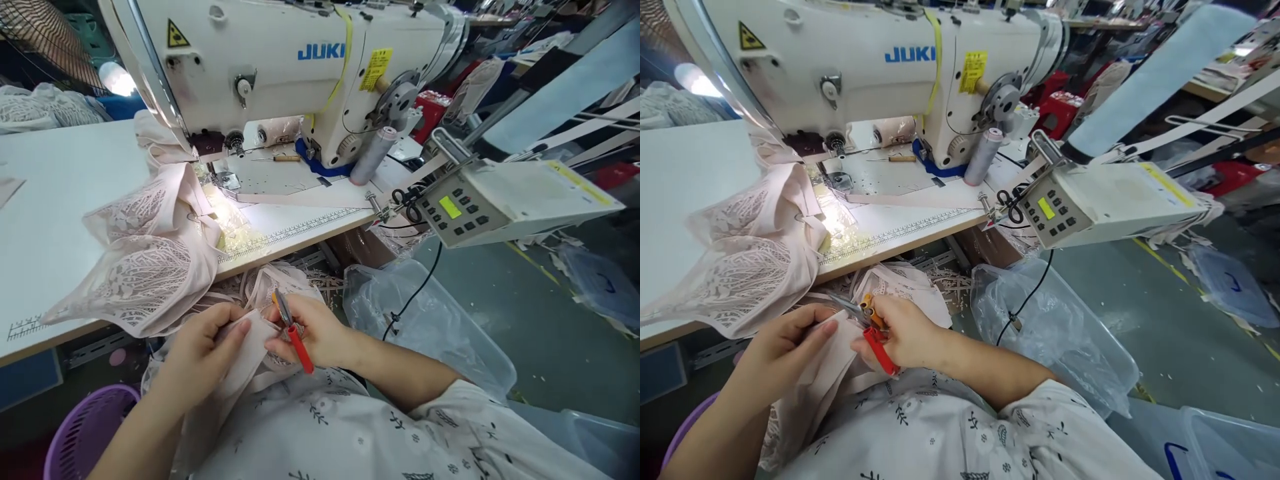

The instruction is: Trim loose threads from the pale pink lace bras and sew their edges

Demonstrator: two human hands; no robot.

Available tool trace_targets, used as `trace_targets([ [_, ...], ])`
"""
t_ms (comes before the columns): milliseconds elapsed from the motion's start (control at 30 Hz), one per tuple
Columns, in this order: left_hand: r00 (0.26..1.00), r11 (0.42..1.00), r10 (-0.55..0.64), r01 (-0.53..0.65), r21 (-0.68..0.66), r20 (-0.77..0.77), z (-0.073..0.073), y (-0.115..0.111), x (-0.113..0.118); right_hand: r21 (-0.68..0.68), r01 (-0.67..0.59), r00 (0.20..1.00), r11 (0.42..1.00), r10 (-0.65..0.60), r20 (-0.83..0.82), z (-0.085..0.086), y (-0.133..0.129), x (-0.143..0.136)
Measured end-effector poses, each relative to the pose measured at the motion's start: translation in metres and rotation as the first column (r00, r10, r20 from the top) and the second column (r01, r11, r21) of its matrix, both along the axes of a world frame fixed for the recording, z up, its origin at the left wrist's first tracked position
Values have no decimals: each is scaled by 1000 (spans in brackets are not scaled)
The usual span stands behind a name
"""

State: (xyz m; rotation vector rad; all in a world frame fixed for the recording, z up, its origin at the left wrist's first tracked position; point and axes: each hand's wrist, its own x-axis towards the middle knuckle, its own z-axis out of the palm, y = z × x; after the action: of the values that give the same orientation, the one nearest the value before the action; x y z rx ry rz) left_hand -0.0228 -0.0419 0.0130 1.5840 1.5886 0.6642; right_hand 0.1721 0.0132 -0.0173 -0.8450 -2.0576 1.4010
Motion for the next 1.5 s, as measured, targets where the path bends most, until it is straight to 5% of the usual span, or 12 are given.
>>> trace_targets([
  [200,971,982,126,-94,-161,203,0,0,0,-203,40,999,978,-42,-8,4,-8,-1],
  [367,873,951,259,-154,-269,414,6,-5,14,-466,-148,988,872,147,-38,25,0,8],
  [433,817,935,311,-170,-313,485,3,-6,19,-427,-200,970,882,239,40,27,10,15],
  [533,785,934,309,-144,-327,537,-3,-6,23,-181,-333,898,925,370,240,21,27,27],
  [700,752,907,404,-257,-333,520,0,-6,30,-67,-573,744,817,553,375,13,38,47],
  [1000,781,889,449,-345,-300,433,1,-3,33,49,-534,657,844,378,653,31,33,47],
  [1233,811,899,430,-342,-276,397,1,-3,30,-34,-482,639,876,377,671,41,35,44],
  [1500,806,897,431,-332,-293,406,3,-2,30,-108,-343,793,933,349,500,21,28,48],
])
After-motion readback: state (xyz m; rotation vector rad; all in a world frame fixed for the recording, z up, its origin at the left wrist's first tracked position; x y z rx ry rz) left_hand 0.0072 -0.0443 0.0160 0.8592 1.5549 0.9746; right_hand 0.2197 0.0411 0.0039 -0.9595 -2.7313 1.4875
